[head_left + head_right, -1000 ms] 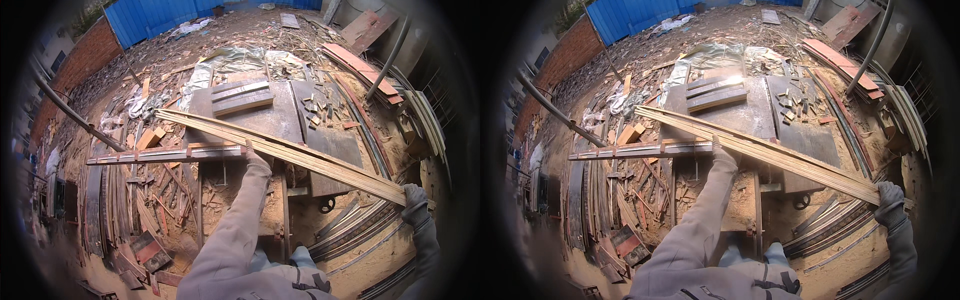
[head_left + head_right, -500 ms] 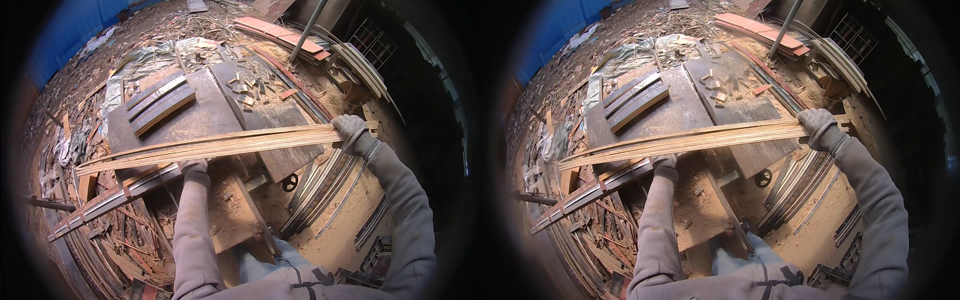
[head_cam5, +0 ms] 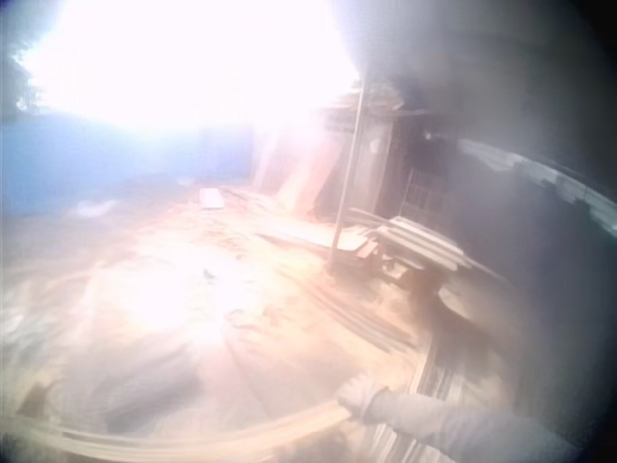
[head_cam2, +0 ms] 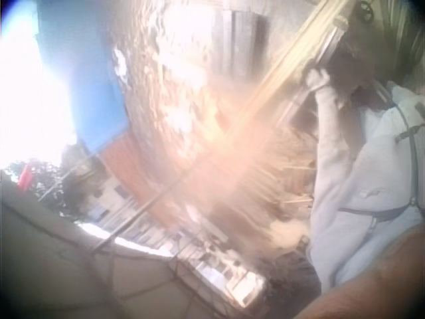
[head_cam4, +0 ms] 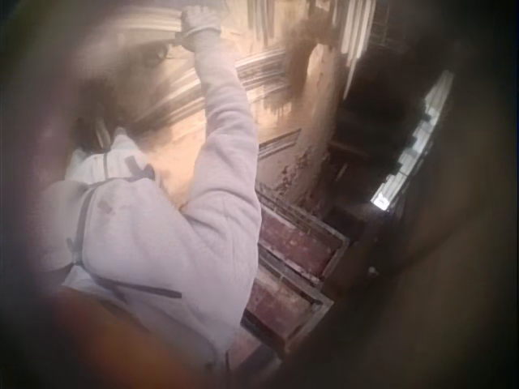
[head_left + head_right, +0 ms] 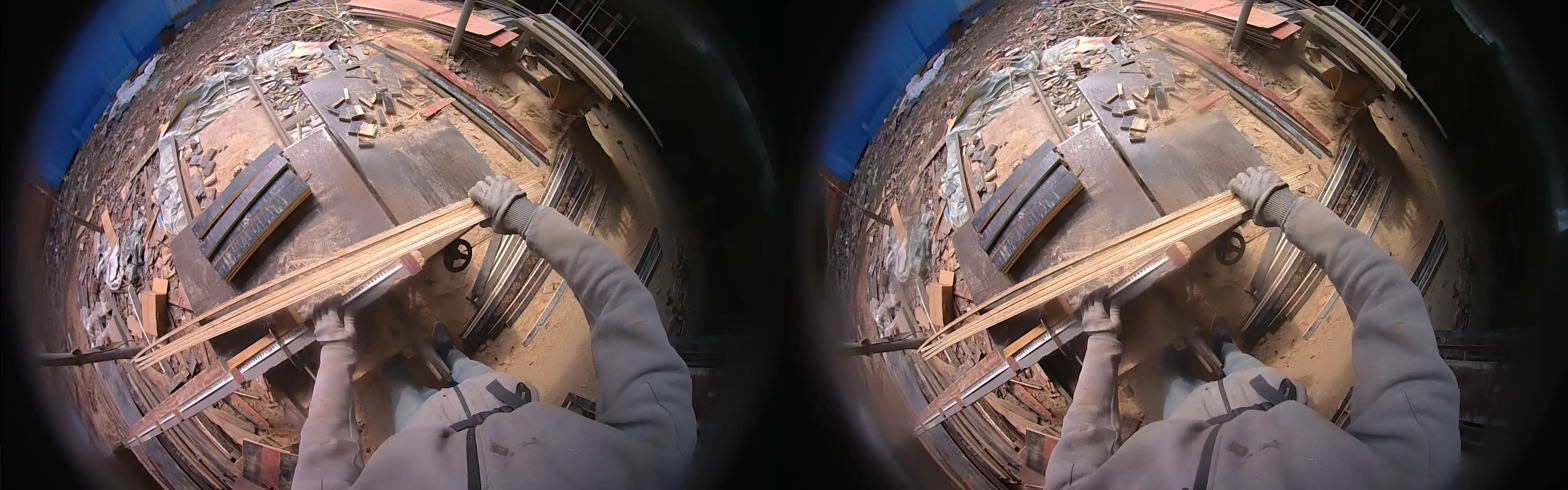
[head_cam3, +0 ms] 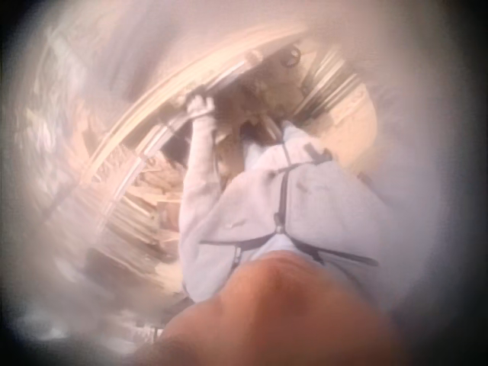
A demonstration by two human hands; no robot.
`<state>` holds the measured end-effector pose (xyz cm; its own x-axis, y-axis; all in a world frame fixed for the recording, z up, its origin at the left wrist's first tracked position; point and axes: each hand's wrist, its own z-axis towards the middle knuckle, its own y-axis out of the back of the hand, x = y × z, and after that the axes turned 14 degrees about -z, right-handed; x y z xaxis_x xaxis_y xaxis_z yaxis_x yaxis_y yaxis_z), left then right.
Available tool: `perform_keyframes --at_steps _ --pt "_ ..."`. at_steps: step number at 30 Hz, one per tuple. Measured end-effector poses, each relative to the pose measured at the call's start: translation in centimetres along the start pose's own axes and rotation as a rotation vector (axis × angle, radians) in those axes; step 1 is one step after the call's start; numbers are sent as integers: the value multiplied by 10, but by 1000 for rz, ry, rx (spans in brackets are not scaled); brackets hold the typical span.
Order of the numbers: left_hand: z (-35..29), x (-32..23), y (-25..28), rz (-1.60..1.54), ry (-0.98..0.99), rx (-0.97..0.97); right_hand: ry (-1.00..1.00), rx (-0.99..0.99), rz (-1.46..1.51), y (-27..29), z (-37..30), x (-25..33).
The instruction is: The person uses a table saw to cut long wooden planks into shorter pieces. They feed each plank through the saw, collect the cut pieces, and stack them on the table. The person also moves a stack of cut pieces to a nearby pile.
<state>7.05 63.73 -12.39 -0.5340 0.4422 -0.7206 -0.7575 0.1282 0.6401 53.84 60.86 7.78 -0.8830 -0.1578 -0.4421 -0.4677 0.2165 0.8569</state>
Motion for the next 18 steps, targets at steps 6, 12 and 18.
perform_keyframes --at_steps 6,12,18 --pt "-41 -68 48 161 -251 -27 62 -66 43 -67 11 104" --pt "-20 -18 37 281 -60 413 172 -108 184 -87 38 243" --pt "-68 34 18 458 -16 377 88 -386 535 -70 -1 267"
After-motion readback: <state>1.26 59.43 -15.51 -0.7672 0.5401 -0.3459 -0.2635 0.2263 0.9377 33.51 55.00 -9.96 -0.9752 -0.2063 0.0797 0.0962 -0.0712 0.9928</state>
